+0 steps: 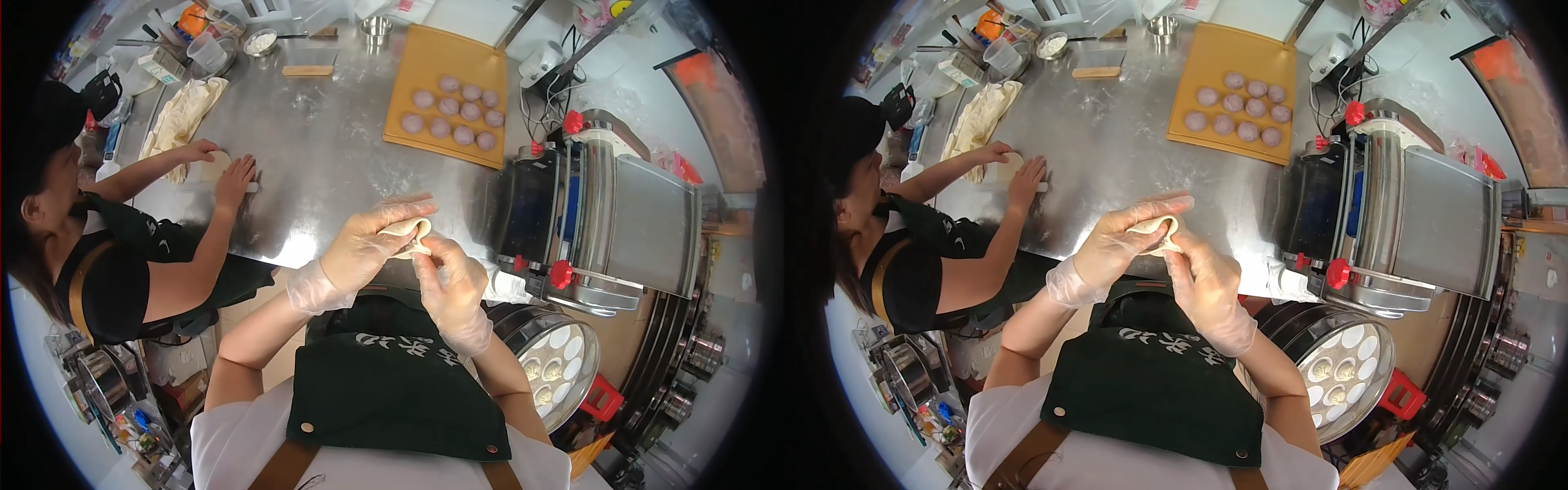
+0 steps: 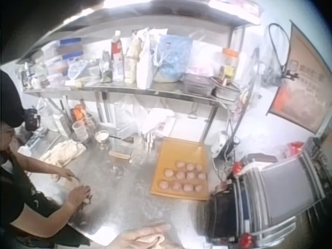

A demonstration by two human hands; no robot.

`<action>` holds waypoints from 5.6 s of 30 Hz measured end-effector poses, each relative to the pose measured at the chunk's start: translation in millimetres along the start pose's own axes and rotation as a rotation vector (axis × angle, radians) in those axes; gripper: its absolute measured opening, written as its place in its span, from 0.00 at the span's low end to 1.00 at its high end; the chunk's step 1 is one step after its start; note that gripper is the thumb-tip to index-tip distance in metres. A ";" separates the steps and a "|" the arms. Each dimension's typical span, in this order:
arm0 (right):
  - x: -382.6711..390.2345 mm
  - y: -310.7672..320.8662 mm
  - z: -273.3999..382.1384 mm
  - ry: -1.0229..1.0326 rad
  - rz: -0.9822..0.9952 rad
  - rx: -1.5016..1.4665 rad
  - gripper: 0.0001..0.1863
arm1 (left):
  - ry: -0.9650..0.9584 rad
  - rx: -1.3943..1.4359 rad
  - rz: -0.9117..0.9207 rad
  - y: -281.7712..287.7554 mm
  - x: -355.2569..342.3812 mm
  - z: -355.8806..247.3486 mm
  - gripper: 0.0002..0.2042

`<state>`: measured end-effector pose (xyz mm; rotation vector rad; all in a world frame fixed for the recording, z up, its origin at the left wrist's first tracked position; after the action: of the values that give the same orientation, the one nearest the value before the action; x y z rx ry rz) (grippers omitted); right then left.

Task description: Preparing, filling, and pleating dough into buns and placing them into a steamer tray.

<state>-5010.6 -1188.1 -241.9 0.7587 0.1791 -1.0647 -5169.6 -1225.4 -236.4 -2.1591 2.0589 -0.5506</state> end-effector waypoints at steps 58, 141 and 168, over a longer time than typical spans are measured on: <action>-13.1 3.6 -3.4 -0.062 -0.126 0.113 0.14 | -0.356 -0.206 -0.255 -31.0 -8.2 23.3 0.19; -5.6 84.5 -11.9 0.050 0.067 0.086 0.26 | 0.009 0.543 0.316 -65.2 -38.8 39.2 0.35; -25.5 126.0 -1.6 0.237 0.241 0.138 0.18 | 0.158 0.388 0.568 -69.3 -49.4 0.6 0.37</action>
<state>-4917.1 -1135.6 -171.0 1.0057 0.2116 -0.7630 -5104.7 -1171.7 -223.8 -1.2800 2.2656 -0.9563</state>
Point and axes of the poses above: each hand's wrist, its own x-axis away from the middle knuckle, its own y-axis out of the back of the hand, z = x × y, the point moved 1 cm from there along -x, towards the middle knuckle, and after that the axes turned 1 degree about -z, right-handed, at the moved point
